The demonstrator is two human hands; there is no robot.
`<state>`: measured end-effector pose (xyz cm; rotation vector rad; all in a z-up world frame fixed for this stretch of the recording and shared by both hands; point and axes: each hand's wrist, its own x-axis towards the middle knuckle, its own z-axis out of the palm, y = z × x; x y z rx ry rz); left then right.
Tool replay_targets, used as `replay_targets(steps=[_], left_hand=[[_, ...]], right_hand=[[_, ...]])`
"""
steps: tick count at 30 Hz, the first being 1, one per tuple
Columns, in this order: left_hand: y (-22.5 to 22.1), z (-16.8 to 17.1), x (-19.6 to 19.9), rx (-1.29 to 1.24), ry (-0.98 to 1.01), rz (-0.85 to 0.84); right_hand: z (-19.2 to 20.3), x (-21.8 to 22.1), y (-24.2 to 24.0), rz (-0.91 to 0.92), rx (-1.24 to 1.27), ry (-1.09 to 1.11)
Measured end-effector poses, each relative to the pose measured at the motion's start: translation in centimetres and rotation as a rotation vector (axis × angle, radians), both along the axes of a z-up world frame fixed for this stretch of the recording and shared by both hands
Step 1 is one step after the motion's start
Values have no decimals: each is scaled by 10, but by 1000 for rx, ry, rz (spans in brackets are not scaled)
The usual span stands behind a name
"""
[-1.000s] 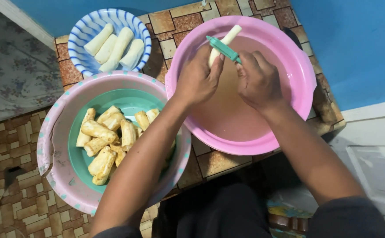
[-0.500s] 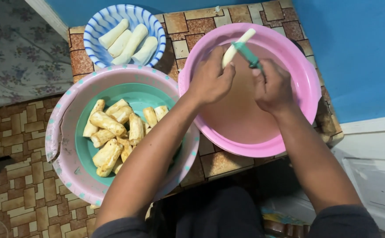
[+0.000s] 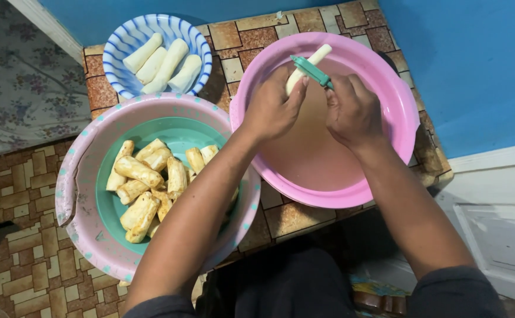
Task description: Peeling the outer skin of cassava roots using a handheld peeler over a bowl of water.
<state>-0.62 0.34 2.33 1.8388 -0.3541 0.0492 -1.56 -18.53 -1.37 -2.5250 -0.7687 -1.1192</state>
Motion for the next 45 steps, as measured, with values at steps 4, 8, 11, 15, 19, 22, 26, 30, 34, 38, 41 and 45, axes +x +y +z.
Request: replay_targets(steps=[4, 8, 11, 15, 19, 22, 26, 30, 34, 38, 41, 45], left_hand=[[0, -18, 6, 42, 22, -12], [2, -11, 1, 50, 71, 2], [3, -15, 4, 113, 90, 12], [-3, -35, 17, 499, 61, -1], [-12, -24, -6, 868, 9, -159], [-20, -59, 3, 1075, -111, -180], [-24, -79, 7, 1179, -208, -120], [-21, -36, 0, 943, 77, -86], [-13, -20, 5, 560, 131, -80], [-7, -22, 9, 162, -16, -65], [-6, -22, 7, -85, -21, -66], [-8, -45, 17, -432, 178, -231]], right_hand=[[-1, 2, -4, -20, -7, -3], [7, 1, -15, -126, 123, 80], [12, -1, -21, -186, 252, 159], [15, -7, -19, -309, 238, 286], [21, -6, -23, -420, 219, 351], [32, -8, -18, -438, 263, 557], [32, -7, -20, -493, 228, 597], [29, -7, -25, -461, 229, 509], [26, -7, -29, -347, 277, 383], [25, -8, -25, -77, 342, 232], [9, -2, -23, 60, 322, 178], [3, -1, -11, 130, 215, 173]])
